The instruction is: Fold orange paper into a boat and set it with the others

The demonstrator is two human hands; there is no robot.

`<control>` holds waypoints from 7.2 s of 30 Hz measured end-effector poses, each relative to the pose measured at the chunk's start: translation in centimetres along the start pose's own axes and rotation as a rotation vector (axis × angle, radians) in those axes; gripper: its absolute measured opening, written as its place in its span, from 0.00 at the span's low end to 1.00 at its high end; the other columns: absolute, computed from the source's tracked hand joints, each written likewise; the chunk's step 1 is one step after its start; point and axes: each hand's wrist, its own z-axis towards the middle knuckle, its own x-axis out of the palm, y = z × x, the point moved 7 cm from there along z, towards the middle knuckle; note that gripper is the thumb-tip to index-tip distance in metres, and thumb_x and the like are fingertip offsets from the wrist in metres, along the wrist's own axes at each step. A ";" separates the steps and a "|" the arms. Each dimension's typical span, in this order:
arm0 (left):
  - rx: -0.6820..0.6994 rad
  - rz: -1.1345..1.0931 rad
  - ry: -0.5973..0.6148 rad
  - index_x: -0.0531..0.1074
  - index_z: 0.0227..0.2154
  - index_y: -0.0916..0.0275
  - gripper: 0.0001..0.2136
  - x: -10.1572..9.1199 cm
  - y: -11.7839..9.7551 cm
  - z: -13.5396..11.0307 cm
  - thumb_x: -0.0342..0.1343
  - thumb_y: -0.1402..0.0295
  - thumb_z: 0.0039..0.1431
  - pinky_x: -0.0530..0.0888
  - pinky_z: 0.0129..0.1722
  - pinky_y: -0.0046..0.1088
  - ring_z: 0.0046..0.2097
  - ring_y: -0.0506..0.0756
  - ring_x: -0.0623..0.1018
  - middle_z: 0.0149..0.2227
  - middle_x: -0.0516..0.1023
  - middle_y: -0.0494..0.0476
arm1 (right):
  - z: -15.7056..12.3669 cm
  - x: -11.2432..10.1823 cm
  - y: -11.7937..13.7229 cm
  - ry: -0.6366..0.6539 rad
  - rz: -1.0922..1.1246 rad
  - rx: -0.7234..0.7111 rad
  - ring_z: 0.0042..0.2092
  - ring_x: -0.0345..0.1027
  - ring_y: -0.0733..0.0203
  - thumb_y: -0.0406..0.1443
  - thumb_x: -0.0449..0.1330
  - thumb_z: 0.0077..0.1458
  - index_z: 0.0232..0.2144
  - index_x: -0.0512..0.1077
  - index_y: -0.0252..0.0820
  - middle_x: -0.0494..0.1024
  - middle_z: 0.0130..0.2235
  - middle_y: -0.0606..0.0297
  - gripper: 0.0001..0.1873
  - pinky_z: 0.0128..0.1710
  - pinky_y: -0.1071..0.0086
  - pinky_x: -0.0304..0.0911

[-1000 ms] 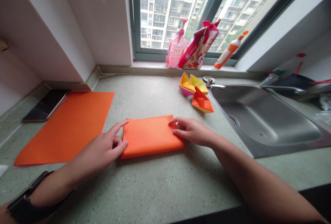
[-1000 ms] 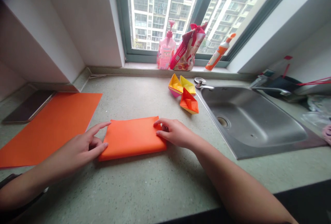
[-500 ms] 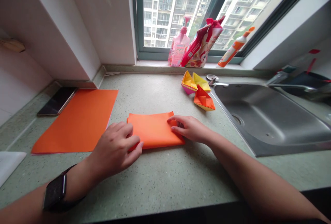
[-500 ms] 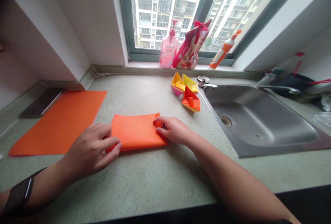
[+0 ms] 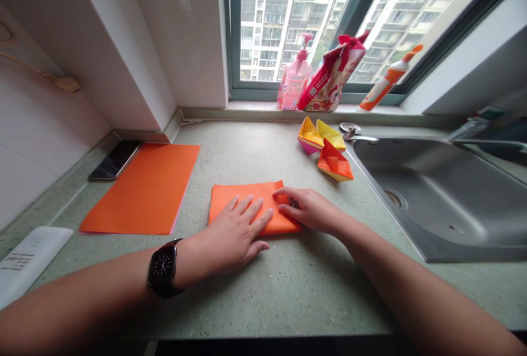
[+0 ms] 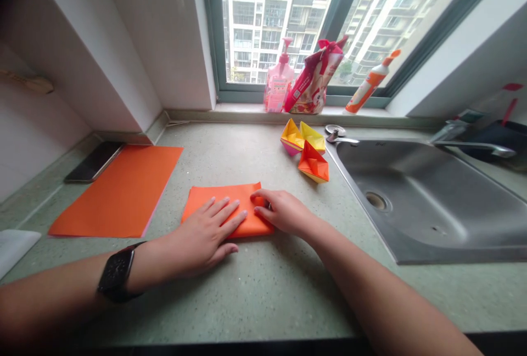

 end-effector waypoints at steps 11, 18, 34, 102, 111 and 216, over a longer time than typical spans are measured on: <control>-0.018 -0.151 0.028 0.55 0.79 0.58 0.33 0.9 0.0 -1.7 0.42 0.48 0.80 0.54 0.73 0.69 0.78 0.76 0.58 0.79 0.57 0.73 | 0.0 0.2 -0.4 -0.031 0.043 -0.068 0.44 0.82 0.52 0.39 0.63 0.66 0.56 0.81 0.49 0.88 0.49 0.58 0.18 0.47 0.61 0.72; -0.042 -0.163 0.016 0.57 0.78 0.56 0.30 0.7 0.6 -1.1 0.42 0.50 0.80 0.54 0.73 0.69 0.77 0.76 0.60 0.78 0.58 0.72 | 0.1 0.4 -0.9 -0.034 0.045 -0.045 0.47 0.84 0.50 0.40 0.63 0.66 0.57 0.82 0.50 0.88 0.52 0.57 0.19 0.49 0.60 0.74; -0.002 -0.060 -0.026 0.65 0.74 0.59 0.24 0.5 -0.1 -1.3 0.44 0.63 0.81 0.65 0.69 0.66 0.73 0.75 0.68 0.75 0.66 0.69 | 0.0 0.2 -0.8 -0.010 0.072 0.017 0.42 0.81 0.53 0.40 0.64 0.66 0.59 0.81 0.50 0.89 0.47 0.58 0.21 0.45 0.63 0.71; -0.136 -0.268 0.166 0.57 0.78 0.55 0.33 0.8 2.0 -0.7 0.43 0.45 0.79 0.46 0.76 0.71 0.81 0.75 0.47 0.82 0.44 0.68 | -0.6 0.5 -0.5 0.028 0.057 0.144 0.33 0.73 0.58 0.39 0.64 0.67 0.65 0.76 0.43 0.83 0.33 0.65 0.26 0.36 0.66 0.62; -0.140 -0.283 0.147 0.56 0.78 0.54 0.34 0.7 2.1 -0.7 0.40 0.43 0.79 0.46 0.77 0.69 0.81 0.75 0.48 0.82 0.46 0.66 | -0.6 0.5 -0.5 0.023 0.055 0.148 0.33 0.73 0.58 0.38 0.63 0.68 0.66 0.75 0.42 0.83 0.32 0.65 0.27 0.37 0.65 0.62; -0.295 -0.051 0.172 0.50 0.81 0.49 0.39 1.8 1.9 -1.4 0.43 0.38 0.74 0.45 0.67 0.87 0.80 0.85 0.46 0.82 0.43 0.66 | -13.6 4.1 2.9 -0.416 -0.733 0.051 0.60 0.71 0.40 0.37 0.52 0.75 0.63 0.78 0.40 0.82 0.60 0.48 0.23 0.68 0.39 0.58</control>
